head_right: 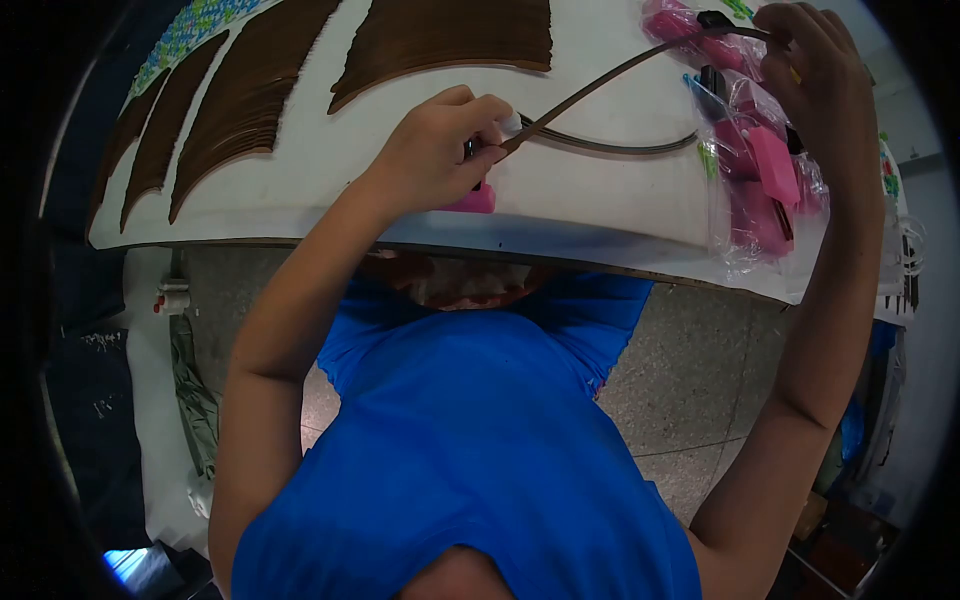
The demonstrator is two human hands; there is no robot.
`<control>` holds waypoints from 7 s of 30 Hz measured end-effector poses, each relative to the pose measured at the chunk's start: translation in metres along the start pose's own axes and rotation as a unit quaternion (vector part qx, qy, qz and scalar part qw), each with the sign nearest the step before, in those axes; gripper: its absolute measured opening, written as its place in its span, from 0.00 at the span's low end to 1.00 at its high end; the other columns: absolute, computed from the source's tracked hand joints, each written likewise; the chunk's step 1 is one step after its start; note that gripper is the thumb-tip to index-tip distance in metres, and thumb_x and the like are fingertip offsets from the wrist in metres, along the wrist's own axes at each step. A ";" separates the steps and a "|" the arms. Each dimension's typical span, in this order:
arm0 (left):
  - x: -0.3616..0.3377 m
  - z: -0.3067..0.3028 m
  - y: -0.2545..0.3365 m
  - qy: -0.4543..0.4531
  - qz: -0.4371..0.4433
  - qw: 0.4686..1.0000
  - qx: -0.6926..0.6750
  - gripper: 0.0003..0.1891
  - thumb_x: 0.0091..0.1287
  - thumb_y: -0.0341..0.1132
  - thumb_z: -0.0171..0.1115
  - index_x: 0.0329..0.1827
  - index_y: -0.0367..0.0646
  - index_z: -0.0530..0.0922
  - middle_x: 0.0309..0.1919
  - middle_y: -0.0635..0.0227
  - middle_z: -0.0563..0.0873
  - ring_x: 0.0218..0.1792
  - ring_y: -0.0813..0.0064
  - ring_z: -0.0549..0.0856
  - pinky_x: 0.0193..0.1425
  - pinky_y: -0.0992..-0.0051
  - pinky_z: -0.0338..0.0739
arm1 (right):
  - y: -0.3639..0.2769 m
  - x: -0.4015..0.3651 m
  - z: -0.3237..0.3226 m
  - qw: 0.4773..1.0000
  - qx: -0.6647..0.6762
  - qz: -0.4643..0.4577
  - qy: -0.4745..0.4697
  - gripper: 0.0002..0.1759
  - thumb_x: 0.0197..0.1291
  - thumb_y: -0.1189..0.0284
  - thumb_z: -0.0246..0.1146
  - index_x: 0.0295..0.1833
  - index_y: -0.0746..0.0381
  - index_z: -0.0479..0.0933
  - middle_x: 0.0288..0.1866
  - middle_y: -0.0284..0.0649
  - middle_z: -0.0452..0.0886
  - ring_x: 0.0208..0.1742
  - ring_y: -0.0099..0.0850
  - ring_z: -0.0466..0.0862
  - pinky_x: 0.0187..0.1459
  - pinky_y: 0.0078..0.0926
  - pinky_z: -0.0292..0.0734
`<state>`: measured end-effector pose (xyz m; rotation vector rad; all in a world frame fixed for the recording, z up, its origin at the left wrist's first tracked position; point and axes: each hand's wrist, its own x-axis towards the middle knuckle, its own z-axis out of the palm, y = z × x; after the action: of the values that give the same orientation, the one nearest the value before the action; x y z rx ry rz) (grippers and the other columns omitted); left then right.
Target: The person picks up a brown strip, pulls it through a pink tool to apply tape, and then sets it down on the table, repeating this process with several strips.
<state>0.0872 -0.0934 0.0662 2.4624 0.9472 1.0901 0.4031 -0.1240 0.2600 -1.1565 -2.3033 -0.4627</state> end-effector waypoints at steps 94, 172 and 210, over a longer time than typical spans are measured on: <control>-0.062 -0.023 -0.071 0.377 -0.360 0.420 -0.743 0.14 0.74 0.17 0.51 0.60 0.32 0.76 0.61 0.52 0.86 0.51 0.65 0.89 0.61 0.65 0.87 | -0.037 -0.027 0.189 0.727 0.624 0.286 -0.006 0.06 0.72 0.78 0.70 0.52 0.63 0.83 0.41 0.27 0.84 0.42 0.17 0.79 0.48 0.17 0.75; -0.044 -0.026 -0.080 -0.030 -0.162 0.958 0.234 0.20 0.73 0.37 0.59 0.64 0.37 0.77 0.74 0.54 0.82 0.45 0.49 0.91 0.50 0.53 0.86 | -0.062 -0.016 0.245 0.932 0.091 0.245 -0.251 0.37 0.74 0.42 0.60 0.79 0.52 0.78 0.63 0.50 0.80 0.66 0.50 0.77 0.69 0.51 0.67; -0.064 -0.017 -0.063 0.088 -0.313 0.894 0.310 0.13 0.68 0.34 0.64 0.50 0.36 0.80 0.56 0.55 0.86 0.37 0.51 0.91 0.41 0.54 0.87 | -0.034 -0.060 0.204 0.956 0.193 0.152 -0.159 0.18 0.65 0.66 0.72 0.57 0.60 0.84 0.50 0.42 0.85 0.55 0.45 0.83 0.58 0.44 0.73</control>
<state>0.0141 -0.0900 0.0116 2.1754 2.2363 0.8618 0.3452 -0.0778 0.0582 -1.4221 -2.2728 0.2996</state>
